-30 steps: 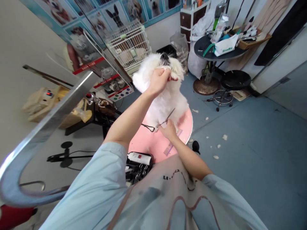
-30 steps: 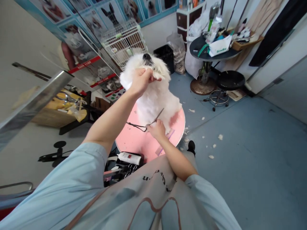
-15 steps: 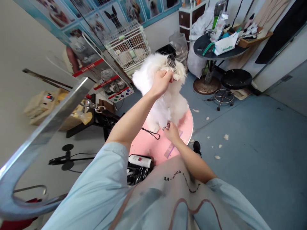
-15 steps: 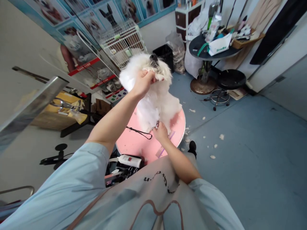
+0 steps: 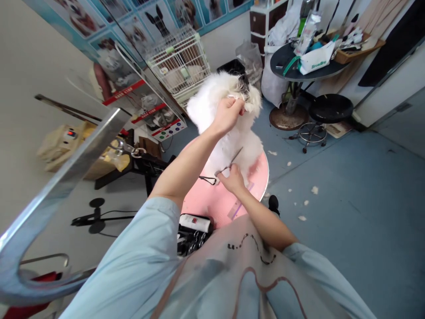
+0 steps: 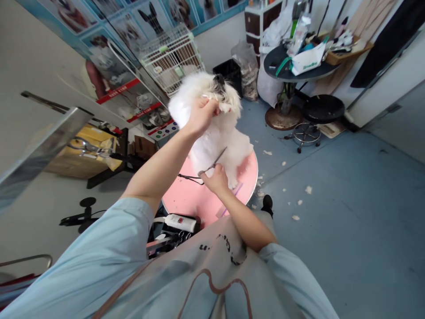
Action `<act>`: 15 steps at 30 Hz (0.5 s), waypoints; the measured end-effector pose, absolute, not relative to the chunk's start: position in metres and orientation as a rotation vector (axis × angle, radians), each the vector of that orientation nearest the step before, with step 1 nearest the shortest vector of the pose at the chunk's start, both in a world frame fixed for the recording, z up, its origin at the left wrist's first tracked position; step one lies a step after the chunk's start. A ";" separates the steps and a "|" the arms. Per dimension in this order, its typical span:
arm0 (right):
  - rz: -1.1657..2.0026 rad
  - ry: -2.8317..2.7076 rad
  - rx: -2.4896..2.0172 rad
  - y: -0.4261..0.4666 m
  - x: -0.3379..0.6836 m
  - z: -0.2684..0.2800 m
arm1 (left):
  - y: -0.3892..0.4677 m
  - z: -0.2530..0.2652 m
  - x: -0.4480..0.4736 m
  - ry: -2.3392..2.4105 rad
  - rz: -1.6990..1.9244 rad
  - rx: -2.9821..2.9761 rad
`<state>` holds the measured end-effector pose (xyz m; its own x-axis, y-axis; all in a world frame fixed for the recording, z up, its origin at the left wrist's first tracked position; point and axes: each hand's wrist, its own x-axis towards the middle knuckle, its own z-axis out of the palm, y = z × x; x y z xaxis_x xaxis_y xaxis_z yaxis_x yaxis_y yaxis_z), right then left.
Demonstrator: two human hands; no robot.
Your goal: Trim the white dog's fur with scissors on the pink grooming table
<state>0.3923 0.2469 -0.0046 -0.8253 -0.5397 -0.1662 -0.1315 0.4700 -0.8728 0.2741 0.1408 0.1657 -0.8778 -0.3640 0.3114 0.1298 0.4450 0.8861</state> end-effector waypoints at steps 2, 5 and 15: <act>-1.275 2.307 -0.536 0.250 0.390 -0.005 | 0.141 0.166 0.274 -2.242 -1.431 0.194; -1.230 2.281 -0.517 0.256 0.389 -0.005 | 0.142 0.166 0.275 -2.255 -1.441 0.196; -1.103 2.389 -0.561 0.269 0.386 -0.017 | 0.141 0.165 0.268 -2.213 -1.485 0.235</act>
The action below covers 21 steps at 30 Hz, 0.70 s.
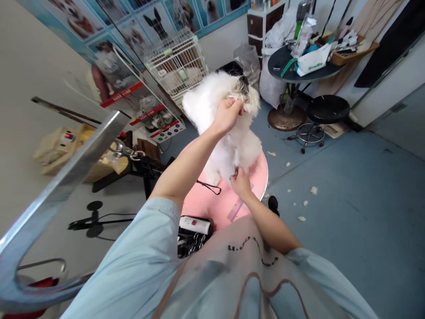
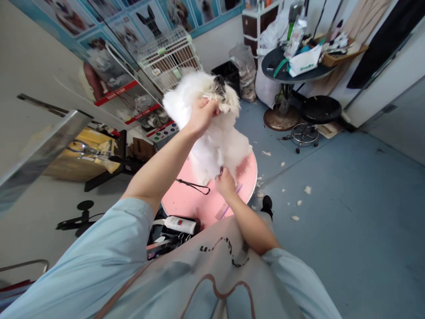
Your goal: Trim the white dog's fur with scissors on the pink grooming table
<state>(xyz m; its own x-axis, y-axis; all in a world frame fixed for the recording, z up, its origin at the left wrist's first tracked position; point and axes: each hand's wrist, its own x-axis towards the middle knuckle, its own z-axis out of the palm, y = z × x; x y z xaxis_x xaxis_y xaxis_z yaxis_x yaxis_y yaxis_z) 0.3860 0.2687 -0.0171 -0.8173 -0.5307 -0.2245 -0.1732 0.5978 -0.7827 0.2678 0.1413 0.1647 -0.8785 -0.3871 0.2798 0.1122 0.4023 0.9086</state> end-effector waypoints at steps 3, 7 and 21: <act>-0.966 2.415 -0.595 0.279 0.401 -0.029 | 0.143 0.165 0.268 -2.235 -1.466 0.242; -0.813 2.457 -0.701 0.274 0.399 -0.026 | 0.147 0.166 0.264 -2.261 -1.451 0.241; -0.801 2.648 -0.756 0.264 0.384 -0.020 | 0.162 0.170 0.257 -2.282 -1.505 0.230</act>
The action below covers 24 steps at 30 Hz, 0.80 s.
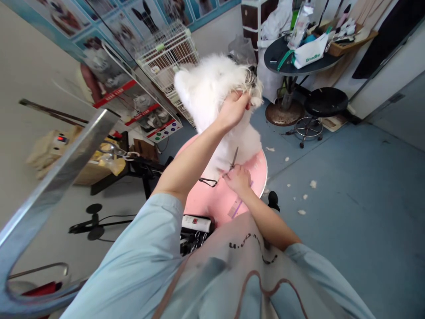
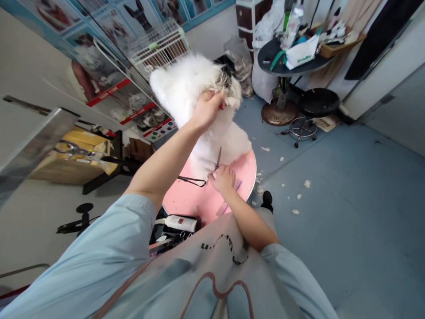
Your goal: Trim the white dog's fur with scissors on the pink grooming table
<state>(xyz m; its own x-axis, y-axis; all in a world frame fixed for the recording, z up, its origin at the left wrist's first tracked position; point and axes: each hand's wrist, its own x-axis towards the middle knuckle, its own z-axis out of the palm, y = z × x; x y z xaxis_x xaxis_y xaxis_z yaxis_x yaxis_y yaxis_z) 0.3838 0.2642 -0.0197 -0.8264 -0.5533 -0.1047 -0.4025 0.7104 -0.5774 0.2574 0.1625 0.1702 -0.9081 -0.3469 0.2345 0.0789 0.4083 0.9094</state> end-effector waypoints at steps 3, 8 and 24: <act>-0.842 2.679 -0.748 0.261 0.378 -0.014 | 0.166 0.175 0.260 -2.308 -1.484 0.237; -0.884 2.577 -0.673 0.264 0.381 -0.011 | 0.167 0.178 0.266 -2.335 -1.440 0.223; -0.945 2.616 -0.738 0.252 0.374 -0.009 | 0.152 0.171 0.257 -2.261 -1.510 0.249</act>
<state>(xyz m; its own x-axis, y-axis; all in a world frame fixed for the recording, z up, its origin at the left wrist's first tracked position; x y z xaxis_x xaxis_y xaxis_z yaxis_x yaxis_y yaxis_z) 0.3739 0.2516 -0.0092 -0.8360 -0.5440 -0.0714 -0.3728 0.6587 -0.6536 0.2570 0.1517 0.1709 -0.9009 -0.3657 0.2338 0.0758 0.3976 0.9144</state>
